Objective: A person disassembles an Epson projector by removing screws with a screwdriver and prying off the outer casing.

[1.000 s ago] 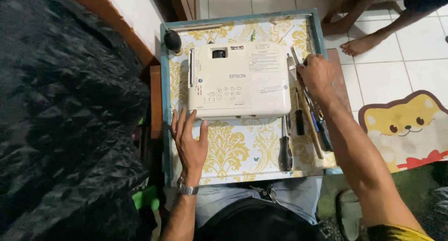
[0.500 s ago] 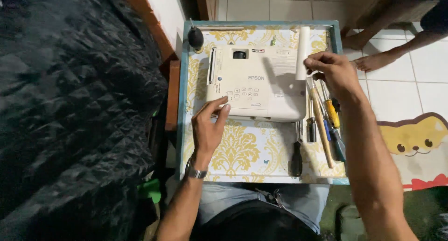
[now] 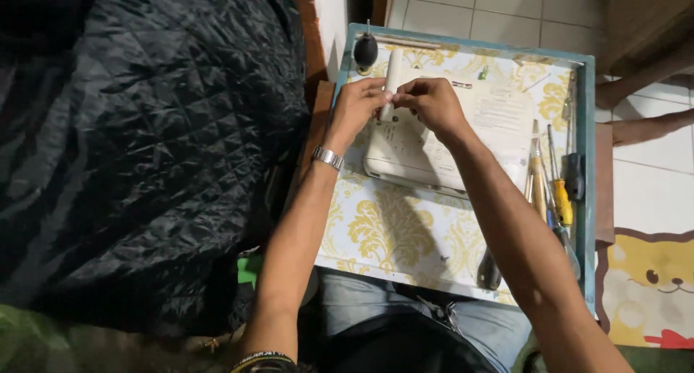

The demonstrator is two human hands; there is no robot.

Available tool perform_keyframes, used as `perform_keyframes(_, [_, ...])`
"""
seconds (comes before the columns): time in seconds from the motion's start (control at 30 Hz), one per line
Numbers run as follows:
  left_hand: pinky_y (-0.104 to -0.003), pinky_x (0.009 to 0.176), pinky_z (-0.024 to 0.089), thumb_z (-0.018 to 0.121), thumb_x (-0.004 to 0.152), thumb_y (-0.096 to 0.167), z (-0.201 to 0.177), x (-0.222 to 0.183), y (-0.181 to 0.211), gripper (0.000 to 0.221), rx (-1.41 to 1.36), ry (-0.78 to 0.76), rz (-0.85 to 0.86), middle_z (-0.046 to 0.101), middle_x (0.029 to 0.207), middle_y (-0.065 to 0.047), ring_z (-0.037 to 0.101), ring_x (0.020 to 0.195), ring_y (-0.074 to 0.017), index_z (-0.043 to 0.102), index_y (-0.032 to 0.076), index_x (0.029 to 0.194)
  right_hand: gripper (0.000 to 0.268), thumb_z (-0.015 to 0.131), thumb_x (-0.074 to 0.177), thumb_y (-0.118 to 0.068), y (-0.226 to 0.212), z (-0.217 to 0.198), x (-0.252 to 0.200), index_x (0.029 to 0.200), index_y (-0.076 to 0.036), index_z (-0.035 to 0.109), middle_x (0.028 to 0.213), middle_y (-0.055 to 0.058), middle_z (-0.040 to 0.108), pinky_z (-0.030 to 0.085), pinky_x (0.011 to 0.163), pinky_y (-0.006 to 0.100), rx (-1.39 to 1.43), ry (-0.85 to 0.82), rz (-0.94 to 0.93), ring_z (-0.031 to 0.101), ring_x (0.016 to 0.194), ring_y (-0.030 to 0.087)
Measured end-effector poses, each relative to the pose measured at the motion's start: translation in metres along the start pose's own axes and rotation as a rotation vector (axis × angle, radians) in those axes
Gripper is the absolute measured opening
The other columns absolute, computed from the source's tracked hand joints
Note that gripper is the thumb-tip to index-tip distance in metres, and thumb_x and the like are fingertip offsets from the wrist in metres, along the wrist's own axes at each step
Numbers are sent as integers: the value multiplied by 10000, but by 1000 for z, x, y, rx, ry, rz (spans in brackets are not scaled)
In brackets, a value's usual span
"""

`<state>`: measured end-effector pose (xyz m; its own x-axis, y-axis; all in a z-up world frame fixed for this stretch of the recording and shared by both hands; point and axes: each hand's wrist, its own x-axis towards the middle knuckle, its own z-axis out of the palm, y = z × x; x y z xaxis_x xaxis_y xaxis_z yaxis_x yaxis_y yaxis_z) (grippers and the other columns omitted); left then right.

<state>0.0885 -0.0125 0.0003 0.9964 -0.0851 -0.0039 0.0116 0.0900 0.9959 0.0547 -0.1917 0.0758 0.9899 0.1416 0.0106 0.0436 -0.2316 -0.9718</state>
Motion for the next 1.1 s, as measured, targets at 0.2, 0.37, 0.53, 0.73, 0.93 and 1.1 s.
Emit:
perform_keyframes(0.2, [-282, 718, 635, 833, 850, 80, -18, -2, -19, 396, -45, 8, -21, 755, 948, -98, 695, 819, -130, 726, 19, 1226, 182, 854, 874, -144, 17, 13, 17, 971, -6, 785, 845, 176, 719, 466, 569, 325, -267, -45, -38, 621, 697, 225])
perform_keyframes(0.37, [-179, 683, 566, 838, 849, 143, -17, 0, -31, 384, -4, 13, -67, 762, 948, -21, 699, 819, -66, 741, 75, 1214, 234, 848, 832, -199, 15, 14, 15, 1021, -66, 808, 916, 170, 755, 527, 683, 392, -420, -44, -15, 711, 837, 311])
perform_keyframes(0.53, [-172, 678, 560, 868, 822, 161, -13, 4, -31, 396, -2, 45, -100, 763, 920, -5, 702, 804, -61, 753, 86, 1194, 275, 842, 820, -258, 32, 8, 34, 1054, -115, 816, 977, 153, 770, 547, 797, 437, -436, -52, 34, 722, 958, 357])
perform_keyframes(0.73, [-239, 714, 575, 880, 827, 99, -15, 7, -46, 372, -45, 81, -79, 777, 950, -84, 701, 847, -113, 762, 41, 1175, 248, 821, 830, -266, 24, 10, 31, 1052, -156, 818, 970, 118, 777, 560, 813, 423, -490, -31, 77, 732, 973, 341])
perform_keyframes(0.93, [-212, 622, 568, 912, 759, 104, -2, -2, -36, 334, -34, 167, -97, 730, 840, -65, 672, 735, -97, 798, 38, 1066, 255, 777, 869, -289, 42, -12, 44, 1087, -160, 805, 1029, 131, 771, 550, 866, 481, -479, 48, 77, 714, 1046, 369])
perform_keyframes(1.1, [-208, 596, 568, 886, 788, 107, 3, -7, -32, 320, -31, 189, -91, 733, 836, -77, 671, 721, -107, 794, 37, 1086, 278, 780, 901, -310, 59, -26, 70, 1134, -159, 790, 1049, 121, 768, 556, 877, 466, -511, 88, 29, 720, 1050, 343])
